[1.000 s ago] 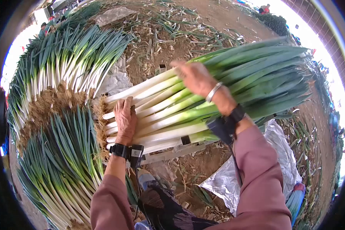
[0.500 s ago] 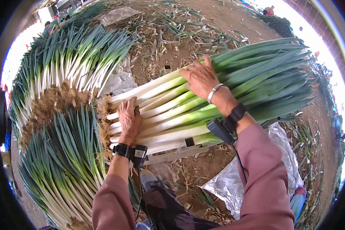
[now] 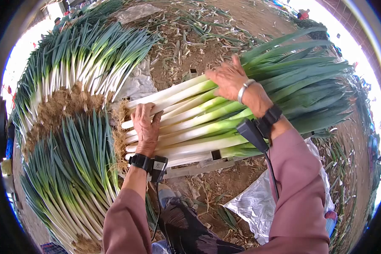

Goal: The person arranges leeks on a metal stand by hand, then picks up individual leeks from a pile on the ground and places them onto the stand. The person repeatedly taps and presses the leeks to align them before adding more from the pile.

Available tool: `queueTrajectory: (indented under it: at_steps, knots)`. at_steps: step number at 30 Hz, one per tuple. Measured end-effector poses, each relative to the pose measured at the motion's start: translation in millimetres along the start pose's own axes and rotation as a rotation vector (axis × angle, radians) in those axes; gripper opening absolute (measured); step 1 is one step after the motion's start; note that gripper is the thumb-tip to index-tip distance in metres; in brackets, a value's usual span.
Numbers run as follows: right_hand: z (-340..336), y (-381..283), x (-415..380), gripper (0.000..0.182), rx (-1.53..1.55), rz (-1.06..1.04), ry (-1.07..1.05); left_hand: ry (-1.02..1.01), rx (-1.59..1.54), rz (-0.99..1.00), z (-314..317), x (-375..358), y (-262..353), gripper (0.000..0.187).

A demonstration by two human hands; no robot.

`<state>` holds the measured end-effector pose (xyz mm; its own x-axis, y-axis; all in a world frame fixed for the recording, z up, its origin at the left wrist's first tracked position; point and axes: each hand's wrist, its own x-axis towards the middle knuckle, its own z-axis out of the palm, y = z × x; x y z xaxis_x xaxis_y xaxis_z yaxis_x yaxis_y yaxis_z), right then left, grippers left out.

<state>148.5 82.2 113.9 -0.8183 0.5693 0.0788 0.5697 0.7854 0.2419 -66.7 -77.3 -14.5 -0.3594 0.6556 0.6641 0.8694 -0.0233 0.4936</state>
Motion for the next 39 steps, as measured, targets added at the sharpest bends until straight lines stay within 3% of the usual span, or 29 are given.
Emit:
queueTrajectory:
  at_steps: [5,7,10,14,16,19,21,23,26,27,29,31,33,35,39]
  knots:
    - [16,-8,-5,0.028,0.049,-0.026,0.156,-0.003,0.056,0.055,3,0,-2,0.03]
    - [17,-9,-1,0.032,-0.186,-0.003,0.368,0.023,0.085,0.049,12,-2,-8,0.032]
    - [-19,-21,-1,0.034,-0.231,-0.048,0.574,0.093,0.155,0.001,3,2,3,0.036]
    - [-69,-41,-5,0.036,-0.171,-0.13,0.703,0.061,0.089,0.024,-60,13,43,0.038]
    - [-89,-62,-5,0.051,-0.194,-0.248,0.703,0.07,0.047,0.044,-93,7,49,0.031]
    - [-108,-121,3,0.061,-0.095,-0.3,0.851,0.039,-0.191,-0.205,-147,-27,44,0.019]
    - [-107,-150,-6,0.062,-0.092,-0.298,0.81,-0.006,-0.287,-0.438,-181,-66,36,0.018]
    - [-83,-175,-11,0.057,0.202,-0.218,0.782,0.045,-0.382,-0.566,-213,-110,23,0.02]
    - [-5,-194,-17,0.056,0.293,-0.091,0.609,0.094,-0.391,-0.857,-262,-180,-11,0.023]
    - [18,-199,-22,0.056,0.198,-0.05,0.547,0.126,-0.371,-0.92,-278,-201,-25,0.022]
    - [50,-200,-22,0.055,0.101,-0.036,0.474,0.194,-0.15,-0.905,-306,-239,-58,0.025]
    - [70,-201,-19,0.055,-0.175,0.038,0.128,0.264,-0.125,-1.027,-333,-260,-79,0.03]
    - [69,-205,-18,0.054,-0.211,0.031,0.085,0.304,-0.055,-1.011,-353,-287,-112,0.032]
    - [66,-206,-15,0.052,-0.225,0.061,0.004,0.283,0.276,-1.017,-366,-305,-134,0.029]
    - [79,-193,-16,0.049,-0.255,0.016,0.077,0.261,0.466,-1.132,-375,-333,-161,0.032]
